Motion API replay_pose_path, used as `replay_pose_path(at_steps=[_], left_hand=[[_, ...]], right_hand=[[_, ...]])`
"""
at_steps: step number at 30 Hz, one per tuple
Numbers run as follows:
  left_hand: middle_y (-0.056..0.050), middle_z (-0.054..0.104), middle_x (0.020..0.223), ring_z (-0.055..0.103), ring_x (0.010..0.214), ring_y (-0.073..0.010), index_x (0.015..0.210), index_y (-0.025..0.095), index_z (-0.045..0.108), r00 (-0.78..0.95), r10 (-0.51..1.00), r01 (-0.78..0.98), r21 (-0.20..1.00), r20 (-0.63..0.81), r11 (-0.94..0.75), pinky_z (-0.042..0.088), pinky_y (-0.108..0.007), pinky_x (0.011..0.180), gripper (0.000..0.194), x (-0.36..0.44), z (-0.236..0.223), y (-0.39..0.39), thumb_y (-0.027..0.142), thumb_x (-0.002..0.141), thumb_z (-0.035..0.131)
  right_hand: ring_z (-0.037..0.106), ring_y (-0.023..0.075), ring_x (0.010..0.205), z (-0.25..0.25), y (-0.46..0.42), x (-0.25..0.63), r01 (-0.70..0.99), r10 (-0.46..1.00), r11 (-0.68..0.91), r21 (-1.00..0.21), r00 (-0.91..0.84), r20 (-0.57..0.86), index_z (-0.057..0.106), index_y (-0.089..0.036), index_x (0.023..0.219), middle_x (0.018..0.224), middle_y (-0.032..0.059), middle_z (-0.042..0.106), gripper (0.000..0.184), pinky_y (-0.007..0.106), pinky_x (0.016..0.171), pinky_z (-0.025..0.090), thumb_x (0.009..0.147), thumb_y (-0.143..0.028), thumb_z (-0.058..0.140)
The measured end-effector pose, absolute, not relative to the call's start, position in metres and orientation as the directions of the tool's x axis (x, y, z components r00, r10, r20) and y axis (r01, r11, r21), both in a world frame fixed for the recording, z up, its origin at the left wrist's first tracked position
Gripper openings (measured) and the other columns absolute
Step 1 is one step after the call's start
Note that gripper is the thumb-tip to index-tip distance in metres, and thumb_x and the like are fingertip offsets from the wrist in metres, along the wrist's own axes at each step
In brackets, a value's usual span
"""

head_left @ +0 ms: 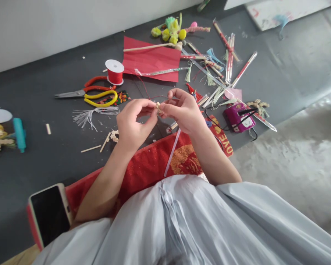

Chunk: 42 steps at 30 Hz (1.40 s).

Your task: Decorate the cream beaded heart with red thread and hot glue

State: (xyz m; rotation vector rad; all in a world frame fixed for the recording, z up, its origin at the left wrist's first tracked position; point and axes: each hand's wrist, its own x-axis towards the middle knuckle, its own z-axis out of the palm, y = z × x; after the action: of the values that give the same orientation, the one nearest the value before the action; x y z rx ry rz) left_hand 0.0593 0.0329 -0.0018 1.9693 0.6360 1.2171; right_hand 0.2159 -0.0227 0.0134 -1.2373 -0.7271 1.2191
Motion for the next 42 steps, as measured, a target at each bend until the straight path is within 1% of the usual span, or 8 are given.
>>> replay_pose_path(at_steps=[3,8,12,17,24,30,35,42], left_hand=[[0.000,0.077,0.098,0.076,0.086,-0.0124,0.098,0.021,0.070,0.436,0.691,0.036,0.756,0.577,-0.654,0.066,-0.024,0.081,0.012,0.059,-0.002,0.033,0.013,0.090,0.067],[-0.002,0.079,0.107,0.076,0.102,-0.0171,0.102,0.022,0.071,0.436,0.579,0.127,0.590,0.689,-0.797,0.065,-0.031,0.094,0.011,0.058,-0.004,0.033,0.017,0.095,0.065],[-0.004,0.079,0.115,0.076,0.108,-0.0185,0.114,0.022,0.070,0.420,0.501,0.181,0.471,0.757,-0.863,0.063,-0.032,0.098,0.019,0.058,-0.009,0.033,0.020,0.096,0.065],[-0.004,0.078,0.122,0.076,0.112,-0.0188,0.114,0.023,0.071,0.434,0.460,0.259,0.382,0.774,-0.887,0.061,-0.031,0.100,0.017,0.057,-0.013,0.032,0.023,0.098,0.064],[-0.003,0.077,0.125,0.075,0.116,-0.0192,0.119,0.025,0.069,0.443,0.498,0.197,0.461,0.746,-0.866,0.059,-0.032,0.105,0.020,0.054,-0.014,0.034,0.025,0.101,0.059],[-0.004,0.078,0.122,0.075,0.116,-0.0220,0.111,0.025,0.072,0.430,0.599,0.161,0.596,0.675,-0.787,0.060,-0.039,0.107,0.016,0.054,-0.011,0.033,0.031,0.100,0.062],[-0.003,0.079,0.117,0.077,0.110,-0.0209,0.107,0.025,0.072,0.364,0.648,0.202,0.623,0.669,-0.756,0.065,-0.038,0.098,0.016,0.055,-0.011,0.031,0.034,0.100,0.061],[-0.004,0.078,0.114,0.078,0.104,-0.0200,0.107,0.026,0.069,0.196,0.750,0.053,0.757,0.631,-0.651,0.069,-0.037,0.089,0.017,0.061,-0.014,0.029,0.041,0.099,0.064]], right_hand=[[0.066,0.0088,0.064,0.015,-0.022,0.215,-0.303,0.942,-0.106,-0.947,0.274,-0.193,0.043,-0.026,0.086,0.074,-0.0067,0.066,0.050,0.024,0.066,0.062,0.067,-0.031,0.089],[0.066,0.0088,0.065,0.018,-0.021,0.213,-0.320,0.926,-0.104,-0.942,0.315,-0.209,0.043,-0.026,0.086,0.074,-0.0068,0.063,0.051,0.024,0.067,0.062,0.067,-0.032,0.089],[0.068,0.0107,0.072,0.019,-0.020,0.212,-0.331,0.919,-0.109,-0.937,0.325,-0.222,0.043,-0.026,0.088,0.075,-0.0063,0.063,0.048,0.024,0.069,0.063,0.069,-0.030,0.087],[0.069,0.0116,0.073,0.020,-0.020,0.210,-0.349,0.922,-0.124,-0.929,0.305,-0.238,0.043,-0.026,0.089,0.077,-0.0056,0.064,0.048,0.025,0.070,0.063,0.070,-0.029,0.087],[0.070,0.0107,0.073,0.023,-0.022,0.208,-0.369,0.935,-0.117,-0.922,0.271,-0.228,0.043,-0.025,0.089,0.078,-0.0059,0.065,0.050,0.024,0.071,0.064,0.069,-0.032,0.089],[0.072,0.0120,0.077,0.029,-0.023,0.203,-0.380,0.926,-0.116,-0.918,0.293,-0.238,0.044,-0.026,0.089,0.081,-0.0045,0.067,0.051,0.024,0.071,0.063,0.068,-0.034,0.090],[0.073,0.0106,0.071,0.036,-0.024,0.202,-0.405,0.920,-0.144,-0.903,0.282,-0.273,0.046,-0.025,0.087,0.077,-0.0040,0.067,0.040,0.022,0.069,0.063,0.078,-0.036,0.083],[0.072,0.0100,0.067,0.041,-0.025,0.200,-0.454,0.906,-0.165,-0.876,0.281,-0.316,0.046,-0.024,0.086,0.076,-0.0025,0.072,0.034,0.022,0.069,0.064,0.083,-0.037,0.077]])
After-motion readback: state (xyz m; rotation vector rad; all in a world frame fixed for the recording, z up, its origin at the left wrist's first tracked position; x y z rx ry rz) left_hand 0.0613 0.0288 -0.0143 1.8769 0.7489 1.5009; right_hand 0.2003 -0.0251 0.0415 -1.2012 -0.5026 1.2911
